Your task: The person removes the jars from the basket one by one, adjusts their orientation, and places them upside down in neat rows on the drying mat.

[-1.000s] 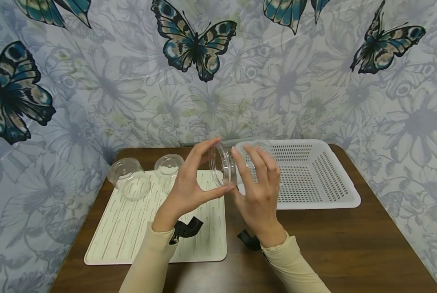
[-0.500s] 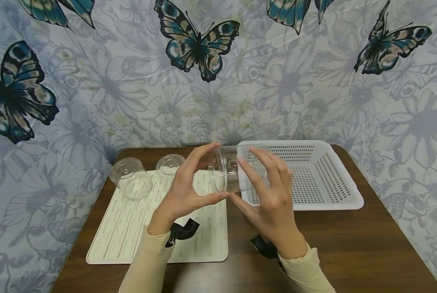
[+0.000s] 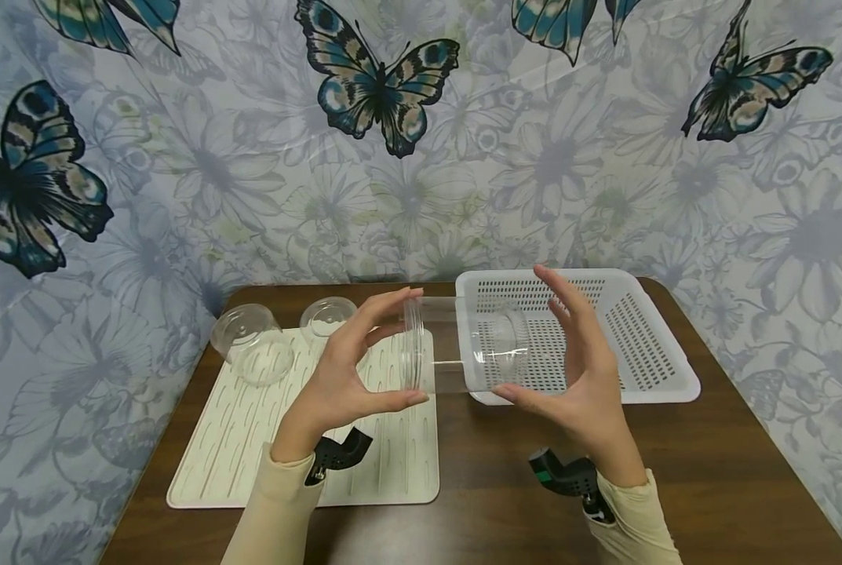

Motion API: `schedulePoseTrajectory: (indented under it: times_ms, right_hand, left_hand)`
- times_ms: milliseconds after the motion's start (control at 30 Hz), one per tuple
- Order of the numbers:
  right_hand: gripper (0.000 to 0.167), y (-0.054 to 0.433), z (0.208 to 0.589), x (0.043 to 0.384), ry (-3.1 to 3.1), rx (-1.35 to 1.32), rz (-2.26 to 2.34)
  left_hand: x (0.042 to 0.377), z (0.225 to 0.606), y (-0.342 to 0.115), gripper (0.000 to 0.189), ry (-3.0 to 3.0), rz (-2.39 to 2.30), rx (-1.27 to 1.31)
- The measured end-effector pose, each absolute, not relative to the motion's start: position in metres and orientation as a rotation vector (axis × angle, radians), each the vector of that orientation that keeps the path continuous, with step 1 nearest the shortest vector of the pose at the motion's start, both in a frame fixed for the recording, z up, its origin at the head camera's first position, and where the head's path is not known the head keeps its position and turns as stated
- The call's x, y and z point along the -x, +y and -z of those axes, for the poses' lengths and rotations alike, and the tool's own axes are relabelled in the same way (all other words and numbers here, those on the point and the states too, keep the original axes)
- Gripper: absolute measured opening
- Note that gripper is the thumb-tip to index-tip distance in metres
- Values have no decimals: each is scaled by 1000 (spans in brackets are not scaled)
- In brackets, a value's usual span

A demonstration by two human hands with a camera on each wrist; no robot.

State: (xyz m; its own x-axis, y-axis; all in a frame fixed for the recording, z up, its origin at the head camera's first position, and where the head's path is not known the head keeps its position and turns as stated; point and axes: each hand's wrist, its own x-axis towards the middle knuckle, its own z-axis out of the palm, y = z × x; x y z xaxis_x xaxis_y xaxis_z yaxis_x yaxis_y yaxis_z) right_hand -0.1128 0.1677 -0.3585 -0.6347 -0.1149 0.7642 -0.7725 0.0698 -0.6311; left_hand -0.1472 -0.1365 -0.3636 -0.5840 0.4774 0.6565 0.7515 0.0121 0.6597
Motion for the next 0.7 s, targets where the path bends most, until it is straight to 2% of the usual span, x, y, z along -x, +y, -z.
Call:
schedulePoseTrajectory:
  times_ms: [233,333,500,700]
  right_hand:
    - [118,167,368,115,-1799,-1071,-2010]
    - [110,164,368,116,-1776,-1122,-2098]
    - [100,162,371,114,-1750,-1108,-2164]
    - [99,161,373,112,-1739,-1087,-2177]
  left_hand:
    - [143,363,-137,111,-2056,1677,1277]
    - [143,363,-139,108,-2051,1716,1280]
    - [141,363,-141,104,-2054,1738,1289]
    - [140,364,-143,108,-2063,1707,1286]
